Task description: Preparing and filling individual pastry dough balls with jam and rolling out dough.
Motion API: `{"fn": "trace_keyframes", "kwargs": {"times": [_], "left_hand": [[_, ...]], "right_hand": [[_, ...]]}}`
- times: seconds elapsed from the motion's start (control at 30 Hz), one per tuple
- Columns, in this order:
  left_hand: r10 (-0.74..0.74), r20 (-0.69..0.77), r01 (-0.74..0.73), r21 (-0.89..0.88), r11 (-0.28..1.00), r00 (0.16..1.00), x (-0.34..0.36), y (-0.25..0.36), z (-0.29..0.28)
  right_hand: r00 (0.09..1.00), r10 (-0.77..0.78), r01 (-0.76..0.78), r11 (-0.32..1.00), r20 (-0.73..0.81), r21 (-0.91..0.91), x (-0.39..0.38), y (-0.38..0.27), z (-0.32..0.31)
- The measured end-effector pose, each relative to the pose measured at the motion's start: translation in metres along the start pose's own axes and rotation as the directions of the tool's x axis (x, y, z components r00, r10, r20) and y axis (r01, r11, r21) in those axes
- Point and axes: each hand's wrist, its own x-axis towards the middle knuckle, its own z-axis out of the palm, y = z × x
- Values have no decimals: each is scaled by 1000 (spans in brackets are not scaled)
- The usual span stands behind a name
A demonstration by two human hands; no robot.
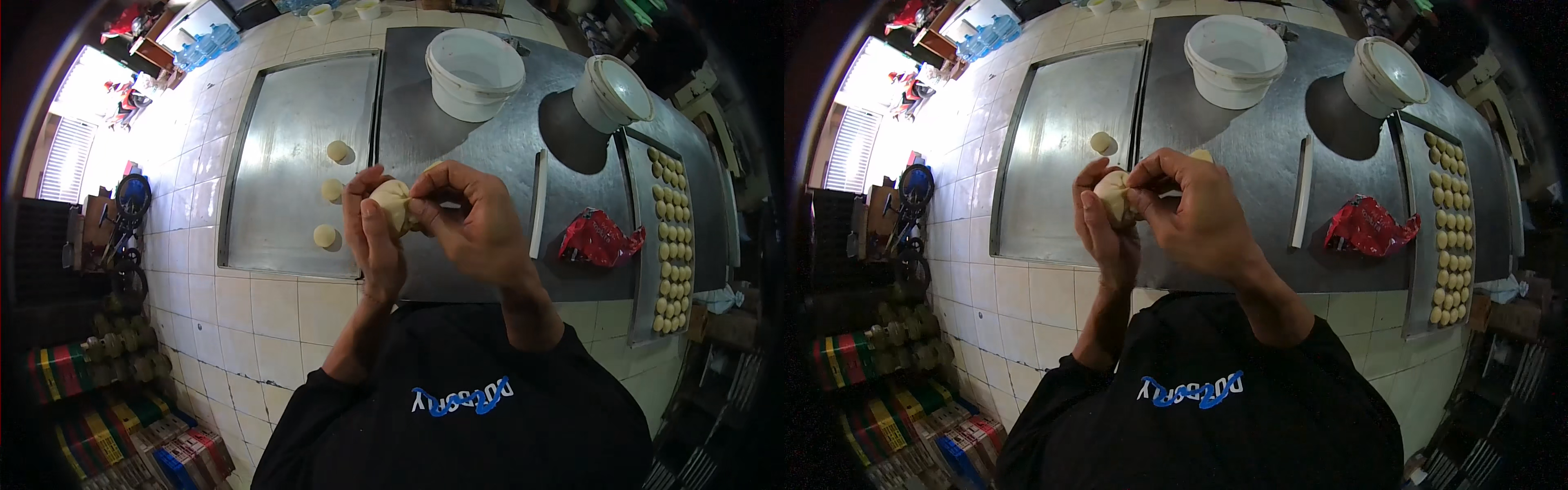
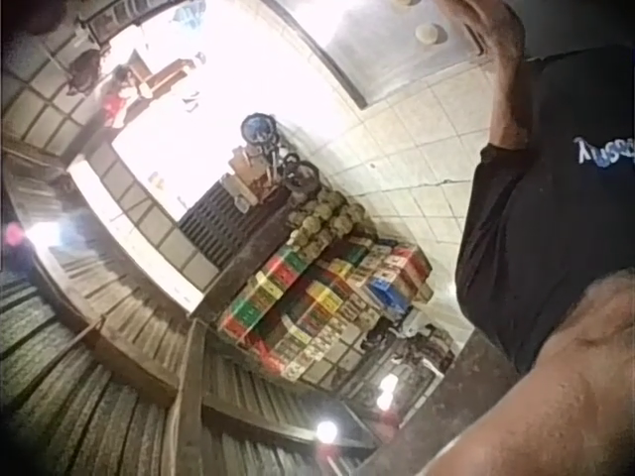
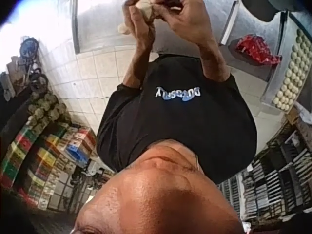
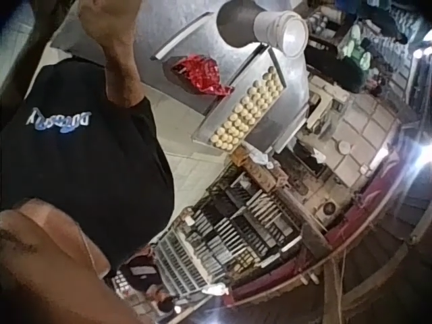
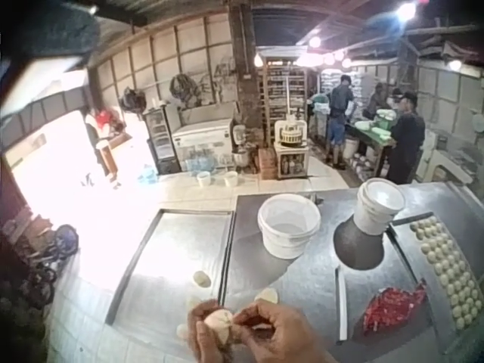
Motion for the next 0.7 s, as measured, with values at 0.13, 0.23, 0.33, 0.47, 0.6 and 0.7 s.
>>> {"fn": "trace_keyframes", "kwargs": {"times": [0.13,0.23,0.33,0.47,0.6,0.7], "left_hand": [[153,-36,-141,227,964,988,-2,-7,7],[376,-33,-335,389,858,926,4,-15,8],[-26,-17,30,287,957,1000,3,1,5],[-206,-118,212,46,976,972,16,-1,-3],[-344,-41,347,136,928,938,32,7,-25],[-515,105,496,160,853,851,52,13,-54]], "right_hand": [[998,-48,49,999,-27,15,-1,-3,3],[1000,-27,27,999,-1,42,1,3,-6],[998,55,-58,994,44,89,9,16,-13],[997,-47,45,998,60,35,19,19,-1],[994,-88,102,953,59,-285,34,25,16],[989,-150,135,920,-13,-367,52,28,31]]}}
